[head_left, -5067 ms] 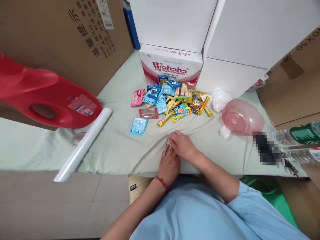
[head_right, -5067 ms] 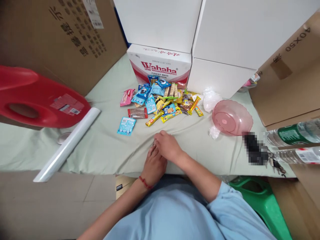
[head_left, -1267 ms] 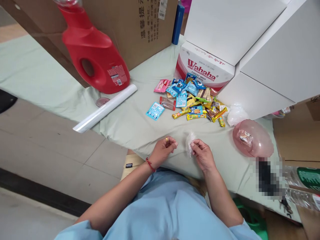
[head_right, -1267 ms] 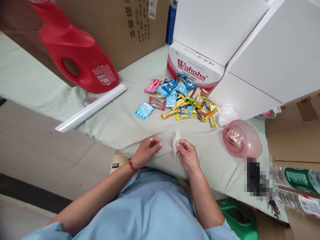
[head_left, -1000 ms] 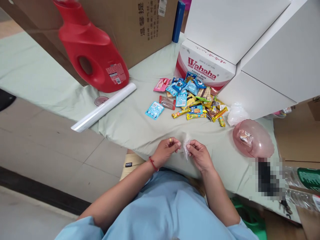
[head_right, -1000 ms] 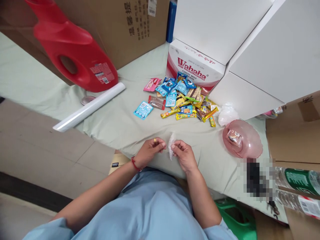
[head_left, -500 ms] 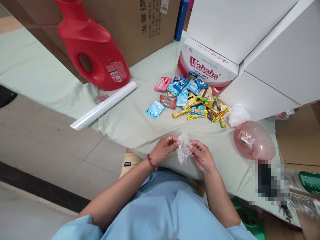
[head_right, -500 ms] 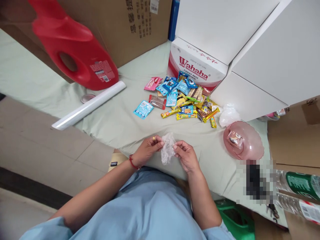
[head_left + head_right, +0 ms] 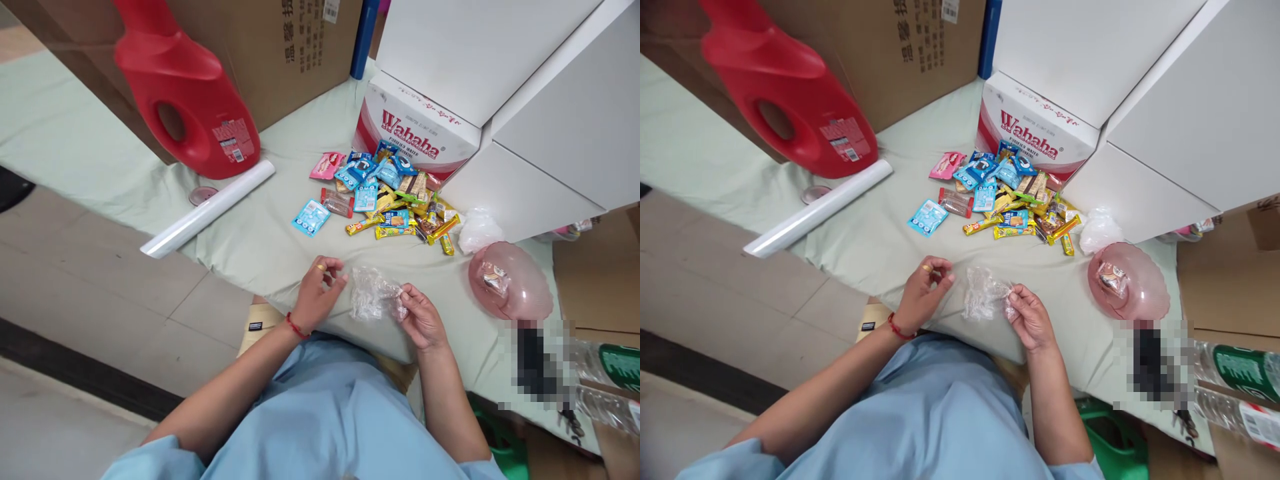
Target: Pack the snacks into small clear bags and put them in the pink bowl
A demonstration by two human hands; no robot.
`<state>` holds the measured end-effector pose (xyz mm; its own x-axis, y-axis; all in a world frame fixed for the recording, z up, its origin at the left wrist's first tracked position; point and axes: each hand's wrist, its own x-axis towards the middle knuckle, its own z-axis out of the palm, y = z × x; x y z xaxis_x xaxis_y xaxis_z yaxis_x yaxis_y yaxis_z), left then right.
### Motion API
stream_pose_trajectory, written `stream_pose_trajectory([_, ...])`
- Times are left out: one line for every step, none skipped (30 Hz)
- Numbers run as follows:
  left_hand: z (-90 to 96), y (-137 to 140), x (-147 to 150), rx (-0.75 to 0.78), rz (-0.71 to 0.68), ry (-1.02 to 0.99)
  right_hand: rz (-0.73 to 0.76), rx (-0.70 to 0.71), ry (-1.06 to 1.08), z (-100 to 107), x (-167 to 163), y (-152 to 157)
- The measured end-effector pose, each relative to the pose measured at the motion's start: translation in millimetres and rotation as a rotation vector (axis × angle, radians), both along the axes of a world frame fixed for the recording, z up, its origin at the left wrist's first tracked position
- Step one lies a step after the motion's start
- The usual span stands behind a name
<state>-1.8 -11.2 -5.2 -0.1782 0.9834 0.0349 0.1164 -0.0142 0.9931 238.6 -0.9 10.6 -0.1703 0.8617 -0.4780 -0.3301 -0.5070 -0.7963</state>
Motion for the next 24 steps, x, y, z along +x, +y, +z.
stream_pose_trajectory([2.8,-2,6,0.059,-0.047,0.035,-0.001,0.009,-0.005,1,-3,0])
stream_pose_trajectory([4.9,-4,12,0.105,-0.116,0.064,0.005,0.015,-0.006,2,-6,0])
stream_pose_trajectory([6.0,-5,19,0.136,-0.175,0.090,0.018,0.017,-0.003,3,-9,0])
stream_pose_trajectory([6.1,-4,25,0.148,-0.207,0.112,0.034,0.015,0.003,4,-12,0])
stream_pose_trajectory([5.4,-2,31,0.141,-0.213,0.125,0.049,0.010,0.011,5,-14,-1])
stream_pose_trajectory([4.1,1,36,0.116,-0.199,0.122,0.058,0.005,0.016,6,-15,-1])
stream_pose_trajectory([2.5,4,40,0.082,-0.178,0.097,0.060,0.005,0.019,7,-15,-1])
stream_pose_trajectory([1.1,8,42,0.046,-0.159,0.054,0.051,0.010,0.017,9,-15,-1])
stream_pose_trajectory([0.1,11,43,0.013,-0.144,0.000,0.037,0.020,0.013,10,-14,-1])
stream_pose_trajectory([-0.5,13,44,-0.014,-0.131,-0.053,0.020,0.029,0.006,11,-12,-1])
stream_pose_trajectory([-0.7,14,44,-0.034,-0.116,-0.097,0.004,0.037,-0.001,11,-10,-1])
stream_pose_trajectory([-0.5,15,43,-0.048,-0.095,-0.132,-0.011,0.044,-0.008,12,-7,0])
stream_pose_trajectory([-0.1,16,42,-0.056,-0.067,-0.165,-0.024,0.048,-0.014,12,-3,0])
stream_pose_trajectory([0.1,16,40,-0.064,-0.030,-0.202,-0.035,0.052,-0.021,12,0,1])
stream_pose_trajectory([0.2,16,39,-0.075,0.017,-0.250,-0.046,0.059,-0.028,12,4,1])
stream_pose_trajectory([-0.1,17,37,-0.090,0.069,-0.304,-0.059,0.067,-0.037,13,8,2])
stream_pose_trajectory([-0.8,19,35,-0.109,0.125,-0.358,-0.072,0.076,-0.047,13,12,3])
stream_pose_trajectory([-1.7,21,32,-0.129,0.182,-0.404,-0.088,0.082,-0.059,14,16,3])
stream_pose_trajectory([-2.8,24,28,-0.145,0.233,-0.435,-0.105,0.084,-0.070,14,19,3])
stream_pose_trajectory([-3.9,26,24,-0.154,0.276,-0.457,-0.123,0.085,-0.080,15,23,3])
stream_pose_trajectory([-4.8,29,19,-0.159,0.311,-0.473,-0.139,0.085,-0.090,16,26,3])
stream_pose_trajectory([-5.4,32,14,-0.165,0.334,-0.483,-0.151,0.085,-0.103,17,30,3])
stream_pose_trajectory([-5.9,35,8,-0.174,0.339,-0.487,-0.160,0.088,-0.119,18,35,2])
stream_pose_trajectory([-6.2,37,2,-0.189,0.330,-0.482,-0.165,0.092,-0.139,18,40,2])
